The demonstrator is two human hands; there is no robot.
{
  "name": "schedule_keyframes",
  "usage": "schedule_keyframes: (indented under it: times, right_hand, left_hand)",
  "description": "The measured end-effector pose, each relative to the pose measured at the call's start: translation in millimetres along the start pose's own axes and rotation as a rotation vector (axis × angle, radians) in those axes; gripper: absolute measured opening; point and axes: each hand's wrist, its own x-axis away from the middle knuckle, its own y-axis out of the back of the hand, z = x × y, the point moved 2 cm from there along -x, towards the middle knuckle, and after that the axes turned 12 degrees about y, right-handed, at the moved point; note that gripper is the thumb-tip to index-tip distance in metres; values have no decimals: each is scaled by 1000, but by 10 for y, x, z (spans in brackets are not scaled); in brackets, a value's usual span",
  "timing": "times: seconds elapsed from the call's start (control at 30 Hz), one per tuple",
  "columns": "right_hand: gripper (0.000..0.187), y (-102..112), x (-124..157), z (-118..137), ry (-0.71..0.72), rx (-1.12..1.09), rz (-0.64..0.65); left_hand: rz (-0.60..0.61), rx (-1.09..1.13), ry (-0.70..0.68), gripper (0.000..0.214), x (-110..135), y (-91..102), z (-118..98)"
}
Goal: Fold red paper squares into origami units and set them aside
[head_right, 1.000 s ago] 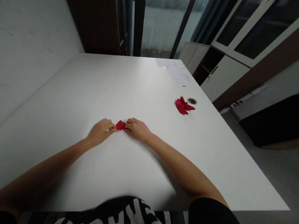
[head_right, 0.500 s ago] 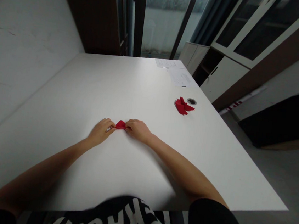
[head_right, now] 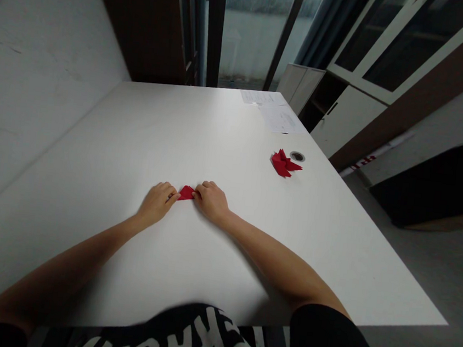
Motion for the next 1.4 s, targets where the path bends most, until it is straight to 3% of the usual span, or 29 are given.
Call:
schedule_keyframes:
  times: [0.33, 0.57, 0.7, 0.93, 1.4]
  right_hand:
    - [24, 46, 3, -7, -74, 19, 38]
    - [17, 50, -30, -3, -102, 44, 34]
    - [17, 31, -59, -23, -145, 11, 57]
    - [23, -24, -64, 6, -20, 82, 19]
    - [11, -131, -55, 30, -9, -363, -198]
  left_hand:
    - [-16, -14, 11, 10, 9, 2, -23]
    - [-38, -6, 21, 17, -7, -1, -38]
    - [-19, 29, 38, 9, -34, -15, -35]
    - [-17, 1, 25, 13, -29, -43, -52]
    - [-27, 125, 76, 15, -31, -84, -8]
